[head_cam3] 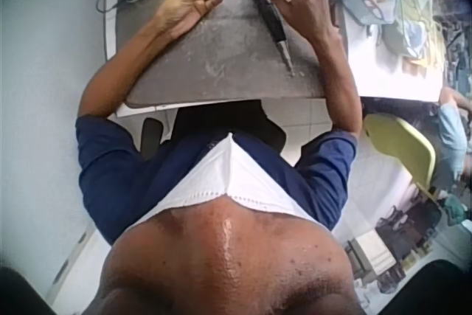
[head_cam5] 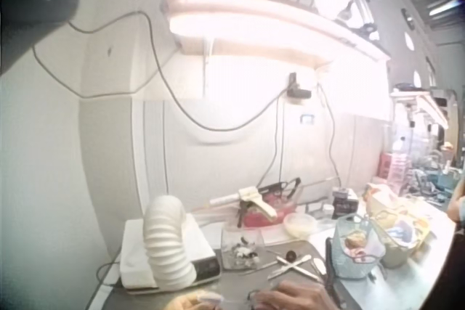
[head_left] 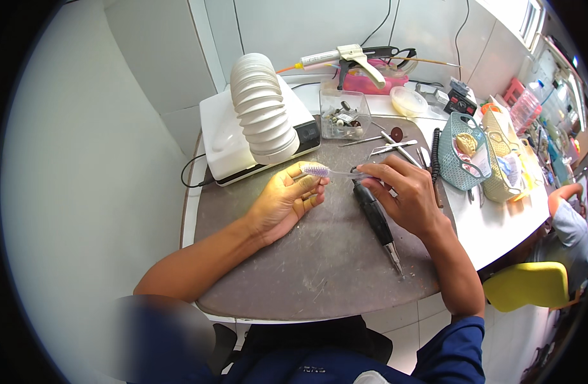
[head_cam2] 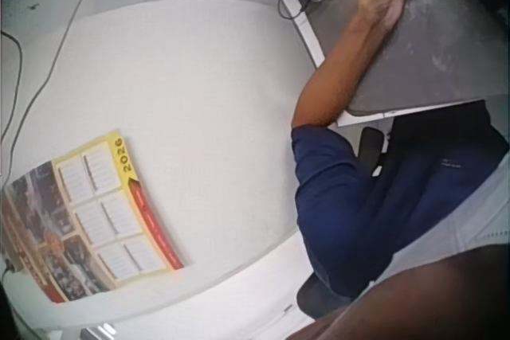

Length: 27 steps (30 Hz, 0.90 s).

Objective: The person uses a rotary handpiece to grind and shape a small, light-colored dental prosthetic held in their left hand. They repeatedly rotate the object to work on different surfaces and occasionally pause to brush away debris with a small brush.

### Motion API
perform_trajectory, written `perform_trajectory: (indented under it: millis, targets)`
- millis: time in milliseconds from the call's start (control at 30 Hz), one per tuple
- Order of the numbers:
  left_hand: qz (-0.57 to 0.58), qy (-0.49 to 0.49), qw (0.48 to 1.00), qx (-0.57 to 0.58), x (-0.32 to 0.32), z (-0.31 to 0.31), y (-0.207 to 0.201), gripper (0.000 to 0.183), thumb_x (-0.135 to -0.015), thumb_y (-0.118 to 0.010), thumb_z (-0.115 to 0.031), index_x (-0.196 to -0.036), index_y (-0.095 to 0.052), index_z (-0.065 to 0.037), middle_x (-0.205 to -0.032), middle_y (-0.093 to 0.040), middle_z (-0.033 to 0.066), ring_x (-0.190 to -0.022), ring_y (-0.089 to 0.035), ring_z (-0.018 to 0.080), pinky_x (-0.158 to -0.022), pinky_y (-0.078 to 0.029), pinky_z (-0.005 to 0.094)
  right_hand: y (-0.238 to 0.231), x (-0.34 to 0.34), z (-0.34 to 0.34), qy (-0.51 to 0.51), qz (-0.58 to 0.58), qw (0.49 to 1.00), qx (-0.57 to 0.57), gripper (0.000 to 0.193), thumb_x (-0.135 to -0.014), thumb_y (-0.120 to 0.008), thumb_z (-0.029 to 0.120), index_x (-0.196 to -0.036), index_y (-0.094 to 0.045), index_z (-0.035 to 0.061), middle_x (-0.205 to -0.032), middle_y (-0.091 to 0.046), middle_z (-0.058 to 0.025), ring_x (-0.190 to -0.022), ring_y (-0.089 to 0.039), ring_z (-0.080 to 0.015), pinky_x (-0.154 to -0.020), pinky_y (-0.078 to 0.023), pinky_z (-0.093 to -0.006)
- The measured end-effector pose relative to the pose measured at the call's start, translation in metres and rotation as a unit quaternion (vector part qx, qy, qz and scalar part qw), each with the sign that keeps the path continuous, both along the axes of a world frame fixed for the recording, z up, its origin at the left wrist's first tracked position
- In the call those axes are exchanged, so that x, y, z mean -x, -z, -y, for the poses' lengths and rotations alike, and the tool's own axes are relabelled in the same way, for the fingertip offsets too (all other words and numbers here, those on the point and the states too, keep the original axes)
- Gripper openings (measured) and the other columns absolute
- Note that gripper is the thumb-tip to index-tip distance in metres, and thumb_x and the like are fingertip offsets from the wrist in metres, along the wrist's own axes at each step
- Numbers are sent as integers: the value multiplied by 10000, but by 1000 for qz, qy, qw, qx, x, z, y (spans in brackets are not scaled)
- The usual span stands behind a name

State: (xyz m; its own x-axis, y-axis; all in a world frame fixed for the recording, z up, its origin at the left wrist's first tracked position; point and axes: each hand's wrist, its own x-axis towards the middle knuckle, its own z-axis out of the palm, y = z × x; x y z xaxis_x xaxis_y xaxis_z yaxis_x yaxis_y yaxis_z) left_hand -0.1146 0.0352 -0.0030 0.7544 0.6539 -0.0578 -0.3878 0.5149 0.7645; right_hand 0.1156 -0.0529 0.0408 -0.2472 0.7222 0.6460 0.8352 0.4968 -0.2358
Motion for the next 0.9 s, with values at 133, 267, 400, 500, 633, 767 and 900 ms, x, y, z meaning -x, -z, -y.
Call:
perform_trajectory:
  millis: [133, 267, 400, 500, 633, 767, 900]
  targets:
    - [-14, -12, 1000, -16, 0, -2, 3, 265, -935, -677, -137, -1163, -582, -39, -1042, -646, 31, -939, -617, 85, -856, -534, 251, 2, 2, 0, 4, 9, 1000, 25, 173, -862, -721, 143, -1025, -697, 89, -774, -600, -59, -639, -621, -230, -561, -492, -351]
    - [-33, -22, 998, -43, -1, 0, -2, 280, -924, -688, -125, -1166, -579, -33, -1068, -655, 60, -952, -624, 100, -863, -536, 256, 3, 3, 1, 6, 7, 999, 41, 169, -868, -716, 142, -1026, -692, 91, -782, -595, -63, -643, -624, -235, -567, -493, -357]
    - [-36, -46, 996, -73, -2, 2, -4, 272, -923, -690, -129, -1149, -580, -26, -1069, -656, 71, -958, -630, 118, -878, -533, 263, 5, 4, 0, 0, -8, 999, 54, 163, -875, -709, 144, -1027, -690, 87, -790, -602, -70, -642, -628, -241, -566, -493, -356]
    - [-34, -68, 994, -80, -4, 4, -2, 245, -931, -686, -137, -1124, -586, -24, -1055, -664, 55, -954, -629, 102, -878, -528, 258, 3, 1, -1, -5, -16, 998, 69, 162, -877, -706, 145, -1027, -697, 82, -784, -610, -78, -642, -629, -247, -570, -492, -358]
    - [-44, -50, 995, -73, -4, 2, -2, 238, -920, -698, -134, -1114, -585, -55, -1048, -627, 13, -984, -602, 88, -878, -509, 246, 2, -2, -1, -8, -23, 996, 83, 165, -878, -705, 145, -1032, -706, 86, -776, -618, -83, -638, -625, -252, -571, -489, -355]
    - [-41, -47, 995, -81, -3, 2, -2, 219, -921, -699, -140, -1099, -586, -80, -1036, -614, -7, -989, -590, 76, -879, -497, 240, 1, -6, -3, -21, -16, 995, 94, 163, -870, -716, 138, -1024, -719, 82, -795, -647, -85, -639, -632, -244, -565, -492, -344]
    - [-47, -43, 995, -78, -4, 3, -4, 197, -925, -696, -135, -1082, -587, -85, -1017, -620, -8, -960, -587, 66, -869, -492, 231, -5, -26, -5, -33, -23, 994, 100, 178, -858, -731, 128, -1028, -733, 76, -798, -671, -82, -634, -642, -210, -553, -497, -330]
